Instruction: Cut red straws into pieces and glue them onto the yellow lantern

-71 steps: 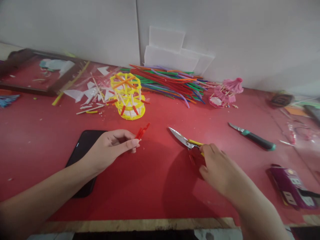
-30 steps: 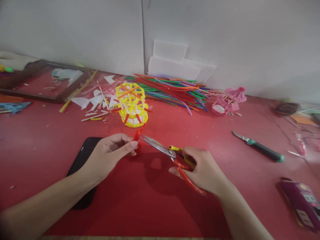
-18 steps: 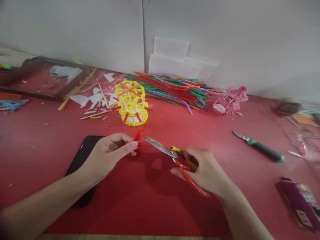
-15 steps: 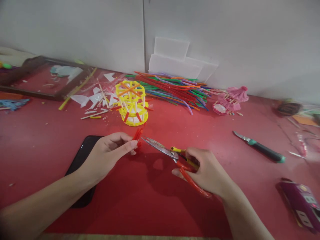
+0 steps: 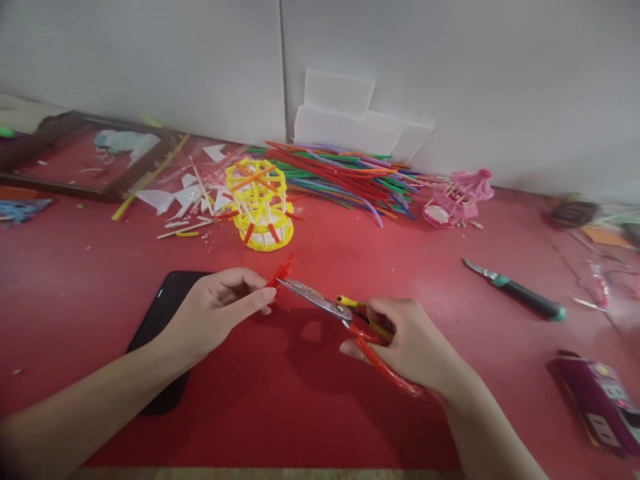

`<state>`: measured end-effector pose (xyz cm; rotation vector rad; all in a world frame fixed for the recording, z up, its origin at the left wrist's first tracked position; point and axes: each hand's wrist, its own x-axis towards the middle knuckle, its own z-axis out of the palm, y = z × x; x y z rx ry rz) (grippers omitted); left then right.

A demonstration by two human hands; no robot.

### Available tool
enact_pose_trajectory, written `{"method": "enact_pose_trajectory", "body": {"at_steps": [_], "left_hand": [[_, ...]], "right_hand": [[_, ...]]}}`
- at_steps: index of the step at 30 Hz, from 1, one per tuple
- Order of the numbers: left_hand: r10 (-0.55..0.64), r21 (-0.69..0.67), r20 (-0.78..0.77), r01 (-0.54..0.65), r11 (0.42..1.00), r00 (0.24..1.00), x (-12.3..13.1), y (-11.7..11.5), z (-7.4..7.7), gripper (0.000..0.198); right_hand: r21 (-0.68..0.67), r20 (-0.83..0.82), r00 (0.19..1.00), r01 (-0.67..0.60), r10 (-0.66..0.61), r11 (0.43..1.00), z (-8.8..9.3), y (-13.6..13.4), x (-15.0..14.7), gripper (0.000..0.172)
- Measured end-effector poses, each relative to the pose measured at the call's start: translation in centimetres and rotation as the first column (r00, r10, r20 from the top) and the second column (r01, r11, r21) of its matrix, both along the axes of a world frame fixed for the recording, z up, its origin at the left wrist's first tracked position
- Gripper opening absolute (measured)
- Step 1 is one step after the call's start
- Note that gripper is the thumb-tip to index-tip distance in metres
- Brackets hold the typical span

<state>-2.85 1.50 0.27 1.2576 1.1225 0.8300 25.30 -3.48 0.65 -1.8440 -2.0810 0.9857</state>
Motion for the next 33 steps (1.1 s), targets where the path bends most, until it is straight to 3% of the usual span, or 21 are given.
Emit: {"method": "enact_pose_trajectory", "body": {"at_steps": [10,15,22,33], "left_hand": [[0.058,0.026,-0.02,-0.057,0.998,0.998,0.17,-0.26,0.36,0.013],[-0.008,-0.09,0.135,0.021,0.996,0.991,0.19,-0.03,0.04,0.015],[0.009,-0.262,0.293,0.072,0.962,0.956,0.03,0.04,-0.43,0.017],[-0.046,-0.221,0.219,0.096,0.971,0.975,0.04,0.21,-0.29,0.016]], "right_hand": [[0.017,-0.019,1.0,-0.023,0.023,1.0,0.08,-0.12,0.28,0.055],[0.012,-0.047,0.998,-0.044,0.045,0.999,0.3,0.05,0.23,0.052],[-0.005,-0.071,0.996,-0.055,0.054,0.998,0.43,0.09,0.26,0.053],[-0.015,-0.055,0.998,-0.017,0.017,1.0,0.02,0.09,0.09,0.059]]}}
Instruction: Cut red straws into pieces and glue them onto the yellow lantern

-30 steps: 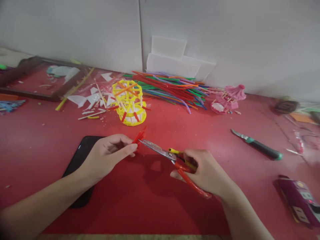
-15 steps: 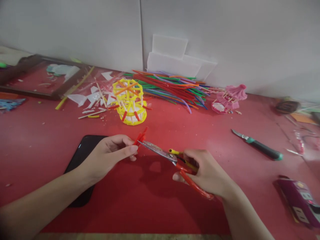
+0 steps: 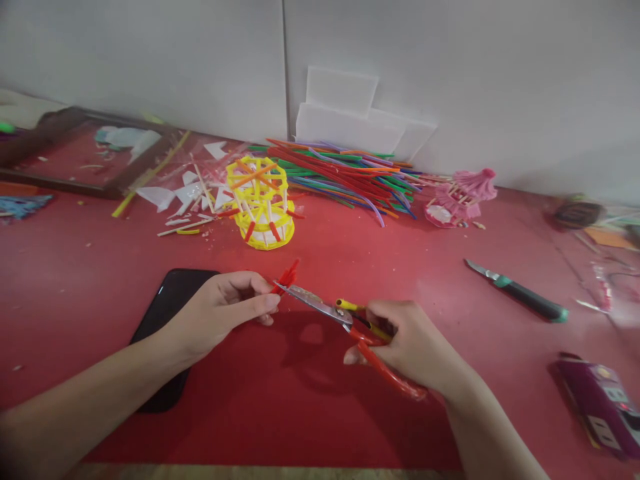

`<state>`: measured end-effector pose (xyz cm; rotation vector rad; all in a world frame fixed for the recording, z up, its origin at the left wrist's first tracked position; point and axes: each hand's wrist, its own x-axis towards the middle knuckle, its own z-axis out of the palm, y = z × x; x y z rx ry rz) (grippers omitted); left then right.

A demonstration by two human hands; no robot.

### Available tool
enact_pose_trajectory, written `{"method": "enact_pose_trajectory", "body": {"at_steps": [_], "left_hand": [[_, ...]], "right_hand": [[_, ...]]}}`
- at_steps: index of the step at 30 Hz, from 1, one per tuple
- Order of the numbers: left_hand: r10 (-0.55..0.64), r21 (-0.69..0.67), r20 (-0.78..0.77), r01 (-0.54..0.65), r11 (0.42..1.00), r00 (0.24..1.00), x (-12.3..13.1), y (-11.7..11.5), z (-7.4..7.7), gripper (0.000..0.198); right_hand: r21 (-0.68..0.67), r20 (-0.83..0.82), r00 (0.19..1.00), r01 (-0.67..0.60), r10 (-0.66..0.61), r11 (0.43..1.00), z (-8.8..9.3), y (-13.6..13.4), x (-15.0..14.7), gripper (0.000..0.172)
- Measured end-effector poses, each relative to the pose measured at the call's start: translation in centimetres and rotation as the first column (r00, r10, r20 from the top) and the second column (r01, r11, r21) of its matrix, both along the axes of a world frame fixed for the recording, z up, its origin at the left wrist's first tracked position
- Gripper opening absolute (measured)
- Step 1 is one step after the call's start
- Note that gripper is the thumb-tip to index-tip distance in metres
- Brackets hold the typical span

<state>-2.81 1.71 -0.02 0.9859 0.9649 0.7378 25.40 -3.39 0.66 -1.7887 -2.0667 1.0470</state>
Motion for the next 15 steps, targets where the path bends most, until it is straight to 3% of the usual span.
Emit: {"method": "enact_pose_trajectory", "body": {"at_steps": [8,15], "left_hand": [[-0.041,-0.039,-0.021,0.04,0.998,0.999,0.1,0.0,-0.1,0.016],[0.002,-0.097,0.03,0.001,0.995,1.0,0.1,0.0,-0.3,0.018]], "right_hand": [[-0.017,0.03,0.994,-0.109,0.11,0.994,0.7,-0.3,0.2,0.051],[-0.007,0.079,0.994,-0.077,0.077,0.997,0.5,-0.8,-0.8,0.048]]}}
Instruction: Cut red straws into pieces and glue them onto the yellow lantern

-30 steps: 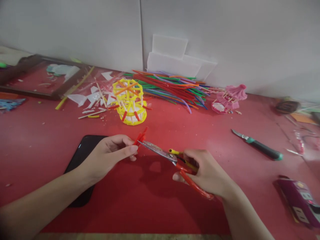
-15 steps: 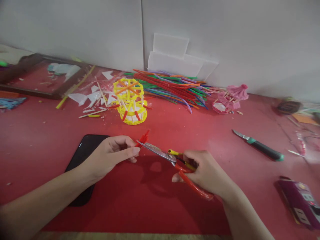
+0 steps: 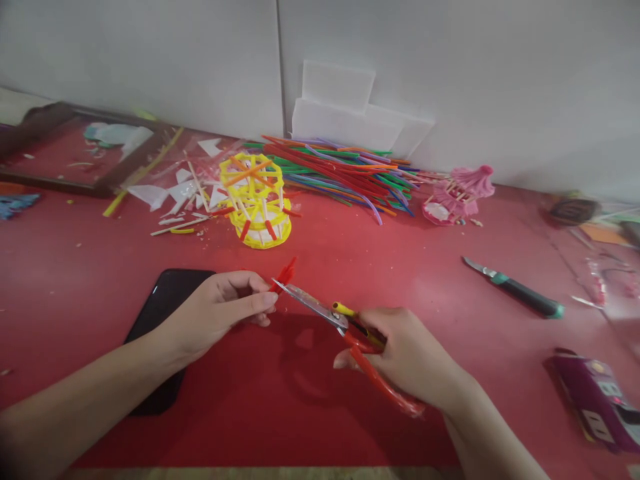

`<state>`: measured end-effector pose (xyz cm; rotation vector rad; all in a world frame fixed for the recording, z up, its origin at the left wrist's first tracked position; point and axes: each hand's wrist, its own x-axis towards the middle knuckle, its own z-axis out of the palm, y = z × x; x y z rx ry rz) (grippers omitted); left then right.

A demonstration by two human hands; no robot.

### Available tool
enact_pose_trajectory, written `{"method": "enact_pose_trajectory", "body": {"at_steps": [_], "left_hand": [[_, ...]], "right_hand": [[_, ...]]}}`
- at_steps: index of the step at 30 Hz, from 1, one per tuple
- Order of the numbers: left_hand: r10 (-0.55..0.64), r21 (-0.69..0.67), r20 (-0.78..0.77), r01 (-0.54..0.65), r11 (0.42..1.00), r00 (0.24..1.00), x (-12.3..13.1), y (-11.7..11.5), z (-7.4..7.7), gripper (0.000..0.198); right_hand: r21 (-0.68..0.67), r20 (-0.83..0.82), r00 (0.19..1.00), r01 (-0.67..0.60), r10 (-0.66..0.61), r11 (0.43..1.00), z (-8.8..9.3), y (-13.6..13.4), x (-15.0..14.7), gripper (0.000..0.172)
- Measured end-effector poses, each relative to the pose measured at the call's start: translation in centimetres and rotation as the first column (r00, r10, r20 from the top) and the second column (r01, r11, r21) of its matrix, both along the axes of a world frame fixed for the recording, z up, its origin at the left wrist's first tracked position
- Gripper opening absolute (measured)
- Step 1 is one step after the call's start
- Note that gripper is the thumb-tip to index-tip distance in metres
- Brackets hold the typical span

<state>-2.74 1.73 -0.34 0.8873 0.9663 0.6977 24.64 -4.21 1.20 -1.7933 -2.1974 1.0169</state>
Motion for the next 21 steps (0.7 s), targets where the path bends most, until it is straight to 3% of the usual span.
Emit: {"method": "enact_pose_trajectory", "body": {"at_steps": [9,15,21], "left_hand": [[0.028,-0.064,0.012,-0.028,0.998,1.0,0.2,0.2,0.2,0.022],[-0.016,-0.06,-0.04,0.013,0.998,0.999,0.1,0.2,0.4,0.021],[-0.07,-0.056,-0.126,0.063,0.996,0.99,0.3,0.1,0.9,0.015]], "right_hand": [[0.033,0.019,1.0,0.024,-0.025,0.999,0.4,-0.4,-0.4,0.043],[-0.112,-0.03,0.999,-0.028,0.025,0.993,0.6,-0.6,0.3,0.029],[-0.14,-0.03,0.999,-0.028,0.024,0.99,0.5,-1.1,0.8,0.02]]}}
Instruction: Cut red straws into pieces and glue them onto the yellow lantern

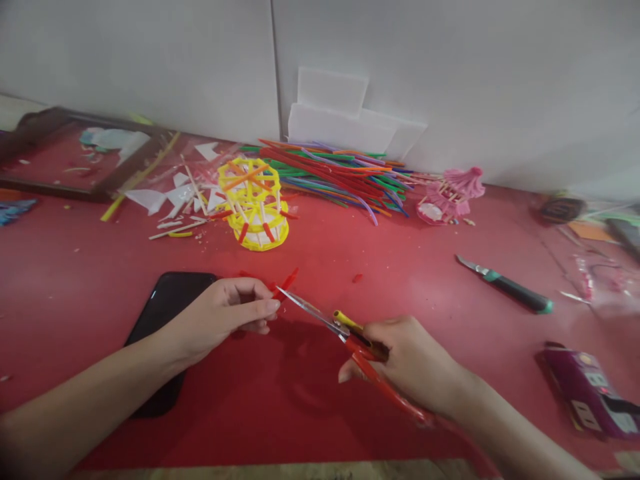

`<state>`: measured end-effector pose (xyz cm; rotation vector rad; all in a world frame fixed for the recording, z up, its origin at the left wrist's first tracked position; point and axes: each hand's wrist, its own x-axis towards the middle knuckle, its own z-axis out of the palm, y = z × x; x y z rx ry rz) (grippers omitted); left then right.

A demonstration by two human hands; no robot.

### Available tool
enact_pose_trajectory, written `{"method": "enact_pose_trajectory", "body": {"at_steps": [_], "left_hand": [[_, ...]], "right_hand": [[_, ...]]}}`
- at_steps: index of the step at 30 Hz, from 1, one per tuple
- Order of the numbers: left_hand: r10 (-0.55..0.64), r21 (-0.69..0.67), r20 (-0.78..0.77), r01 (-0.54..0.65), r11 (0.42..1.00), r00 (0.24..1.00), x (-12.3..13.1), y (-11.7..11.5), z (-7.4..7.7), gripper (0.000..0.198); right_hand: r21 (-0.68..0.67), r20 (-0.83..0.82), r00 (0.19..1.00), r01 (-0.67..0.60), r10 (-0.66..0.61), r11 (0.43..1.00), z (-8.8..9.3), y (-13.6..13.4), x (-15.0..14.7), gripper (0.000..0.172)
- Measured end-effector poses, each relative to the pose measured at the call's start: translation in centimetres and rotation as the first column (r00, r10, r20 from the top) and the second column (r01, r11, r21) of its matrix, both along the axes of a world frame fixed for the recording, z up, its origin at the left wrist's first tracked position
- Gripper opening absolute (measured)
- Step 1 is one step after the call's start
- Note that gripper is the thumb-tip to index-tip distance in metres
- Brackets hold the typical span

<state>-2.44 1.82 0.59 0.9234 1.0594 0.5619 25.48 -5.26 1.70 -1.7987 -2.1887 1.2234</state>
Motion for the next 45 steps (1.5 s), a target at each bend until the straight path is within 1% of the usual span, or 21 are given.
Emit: {"method": "enact_pose_trajectory", "body": {"at_steps": [7,13,15,20,23,26,32,36,39,41,42,44,45], "left_hand": [[-0.032,-0.019,-0.088,0.031,0.999,0.996,0.0,0.0,0.3,0.016],[-0.038,0.008,-0.052,0.038,0.999,0.998,0.0,0.0,0.2,0.016],[-0.045,0.007,-0.018,0.046,0.999,0.999,0.0,0.0,0.1,0.016],[-0.084,-0.005,0.095,0.085,0.996,0.992,0.0,-0.1,0.0,0.017],[-0.094,-0.021,0.112,0.096,0.995,0.989,0.0,-0.1,0.0,0.019],[-0.089,-0.018,0.103,0.091,0.996,0.991,0.0,-0.2,-0.1,0.019],[-0.067,-0.049,0.09,0.071,0.996,0.994,-0.1,-0.2,-0.2,0.016],[-0.06,-0.068,0.074,0.065,0.996,0.995,-0.1,0.0,-0.1,0.017],[-0.061,-0.057,0.063,0.065,0.996,0.996,-0.2,0.1,-0.2,0.017],[-0.041,-0.012,0.044,0.041,0.999,0.998,-0.3,0.1,-0.4,0.018],[-0.027,0.042,0.021,0.027,0.999,0.999,-0.3,0.0,-0.5,0.019],[0.02,0.223,-0.081,-0.002,0.975,0.996,-0.5,0.0,-0.6,0.02],[0.051,0.338,-0.159,0.006,0.941,0.986,-0.6,0.0,-0.6,0.02]], "right_hand": [[-0.045,-0.045,0.999,0.014,-0.016,0.999,-0.3,-0.1,0.0,0.016],[-0.094,-0.036,0.999,0.003,-0.007,0.996,0.1,-0.1,-0.4,0.017],[-0.107,-0.027,0.999,0.019,-0.023,0.994,0.2,-0.2,-0.6,0.021],[-0.076,-0.003,1.0,0.004,-0.004,0.997,0.2,-0.7,-0.8,0.046],[-0.11,-0.016,1.0,-0.005,0.004,0.994,0.3,-0.7,-0.9,0.05],[-0.16,-0.007,1.0,0.021,-0.022,0.987,0.5,-0.7,-1.4,0.055],[-0.216,-0.028,0.998,0.053,-0.06,0.975,0.3,-0.8,-2.2,0.05],[-0.215,-0.056,0.994,0.079,-0.092,0.973,0.0,-0.7,-2.2,0.049],[-0.194,-0.027,0.995,0.092,-0.099,0.977,0.0,-0.5,-2.0,0.046],[-0.151,0.022,0.995,0.102,-0.099,0.983,0.1,-0.5,-1.5,0.045],[-0.116,0.055,0.993,0.109,-0.103,0.987,0.1,-0.5,-1.1,0.044],[-0.01,0.135,0.983,0.13,-0.128,0.991,-0.1,-0.7,-0.1,0.044],[0.064,0.18,0.971,0.151,-0.16,0.987,-0.2,-0.8,0.5,0.045]]}}
